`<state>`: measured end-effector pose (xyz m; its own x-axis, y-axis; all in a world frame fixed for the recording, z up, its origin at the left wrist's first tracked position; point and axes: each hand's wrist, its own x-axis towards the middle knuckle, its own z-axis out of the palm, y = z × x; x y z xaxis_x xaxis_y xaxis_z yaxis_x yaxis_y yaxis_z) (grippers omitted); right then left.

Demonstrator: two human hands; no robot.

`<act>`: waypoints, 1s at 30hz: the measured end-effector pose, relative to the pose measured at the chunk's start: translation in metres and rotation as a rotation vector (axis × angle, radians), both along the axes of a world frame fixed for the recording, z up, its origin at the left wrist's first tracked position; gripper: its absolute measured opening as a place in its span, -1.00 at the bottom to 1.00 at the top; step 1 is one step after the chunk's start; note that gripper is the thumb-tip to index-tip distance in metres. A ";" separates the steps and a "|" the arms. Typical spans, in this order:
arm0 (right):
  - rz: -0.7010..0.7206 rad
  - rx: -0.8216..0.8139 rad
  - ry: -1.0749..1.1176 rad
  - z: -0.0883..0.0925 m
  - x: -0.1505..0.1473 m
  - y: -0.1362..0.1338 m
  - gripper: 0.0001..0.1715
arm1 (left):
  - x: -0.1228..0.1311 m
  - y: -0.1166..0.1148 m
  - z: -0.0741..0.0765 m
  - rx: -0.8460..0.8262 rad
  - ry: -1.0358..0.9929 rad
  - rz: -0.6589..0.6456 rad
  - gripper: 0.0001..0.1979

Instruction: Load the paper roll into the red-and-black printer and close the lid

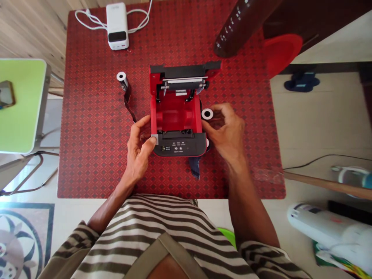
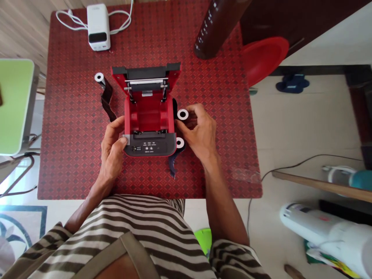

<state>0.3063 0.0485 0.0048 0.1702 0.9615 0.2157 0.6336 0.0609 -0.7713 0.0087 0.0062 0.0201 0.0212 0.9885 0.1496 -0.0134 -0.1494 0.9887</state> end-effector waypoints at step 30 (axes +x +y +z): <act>0.126 -0.232 0.201 0.019 -0.001 -0.074 -0.70 | 0.001 0.005 -0.003 0.038 0.039 0.026 -0.40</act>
